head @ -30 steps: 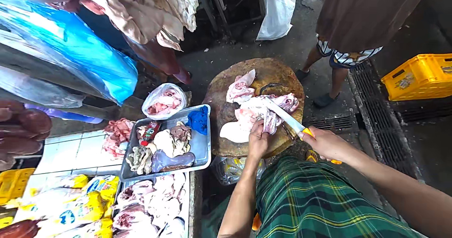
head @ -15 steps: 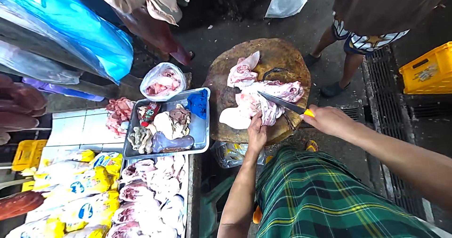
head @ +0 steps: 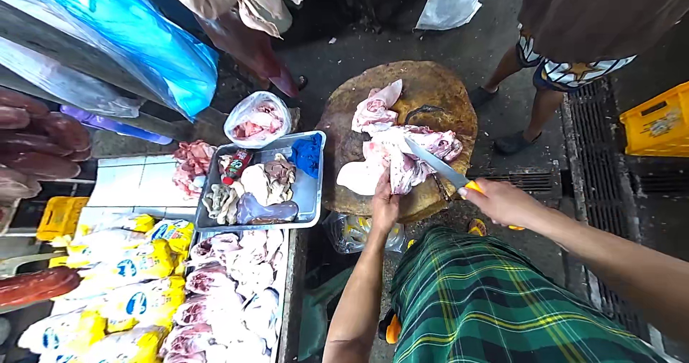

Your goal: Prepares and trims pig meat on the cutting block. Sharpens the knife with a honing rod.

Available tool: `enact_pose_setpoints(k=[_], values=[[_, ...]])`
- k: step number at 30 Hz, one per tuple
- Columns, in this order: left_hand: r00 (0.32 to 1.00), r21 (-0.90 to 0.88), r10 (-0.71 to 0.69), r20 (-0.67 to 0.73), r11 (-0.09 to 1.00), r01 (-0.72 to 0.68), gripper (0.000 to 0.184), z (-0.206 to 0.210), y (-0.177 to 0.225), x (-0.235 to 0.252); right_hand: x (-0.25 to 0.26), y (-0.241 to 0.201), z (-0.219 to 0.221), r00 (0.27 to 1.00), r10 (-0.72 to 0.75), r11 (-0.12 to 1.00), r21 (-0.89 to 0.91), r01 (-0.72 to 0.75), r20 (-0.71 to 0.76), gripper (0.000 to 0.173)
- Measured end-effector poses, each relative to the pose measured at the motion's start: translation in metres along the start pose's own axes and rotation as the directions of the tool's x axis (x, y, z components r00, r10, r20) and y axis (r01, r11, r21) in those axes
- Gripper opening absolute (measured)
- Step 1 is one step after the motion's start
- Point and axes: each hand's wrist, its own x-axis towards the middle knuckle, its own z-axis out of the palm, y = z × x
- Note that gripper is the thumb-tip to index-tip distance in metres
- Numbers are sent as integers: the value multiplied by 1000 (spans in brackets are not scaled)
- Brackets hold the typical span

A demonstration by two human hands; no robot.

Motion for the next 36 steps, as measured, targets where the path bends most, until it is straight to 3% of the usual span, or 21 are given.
enact_pose_setpoints(k=[3, 6, 9, 11, 13, 16, 19, 21, 24, 27, 30, 33, 36], values=[[995, 12, 60, -77, 998, -59, 27, 24, -7, -7, 2, -48, 0, 986, 84, 989, 113, -100, 141, 58], [980, 46, 157, -123, 987, -152, 31, 36, -17, -6, 19, -81, -5, 989, 67, 989, 120, -82, 128, 57], [978, 80, 187, -97, 980, -180, 32, 36, -27, -6, 39, -102, -10, 995, 48, 998, 24, -50, 89, 58], [983, 87, 170, -69, 983, -164, 30, 27, -37, -7, 37, -102, -12, 1000, -23, 989, -145, 25, 14, 57], [988, 100, 144, -56, 985, -138, 28, 9, -46, -5, 27, -87, -12, 991, -101, 936, -346, 63, -91, 55], [989, 139, 144, -16, 980, -140, 32, -18, -53, -4, 13, -28, -11, 960, -183, 826, -563, 33, -212, 48], [988, 178, 153, -8, 973, -150, 28, -22, -64, 0, 1, 34, -15, 931, -239, 746, -666, -6, -276, 46], [990, 204, 138, -2, 970, -135, 23, -13, -66, 2, -9, 51, -15, 923, -256, 770, -638, 16, -287, 51], [992, 225, 122, 18, 966, -123, 21, 2, -59, 5, -26, 20, 5, 941, -151, 915, -404, 17, -303, 59], [991, 246, 131, 32, 960, -135, 23, 18, -51, 1, -20, -48, 18, 985, 155, 987, -25, -157, -72, 60], [986, 277, 158, 48, 947, -165, 22, 26, -49, 0, 6, -105, 6, 972, 191, 951, 222, -217, 135, 61], [982, 325, 152, 115, 928, -182, 21, 19, -54, 3, 45, -132, -3, 982, 134, 975, 158, -155, 137, 66], [987, 335, 68, 143, 935, -113, 23, -9, -57, 9, 49, -125, 3, 999, 0, 983, -183, -8, -45, 56]])
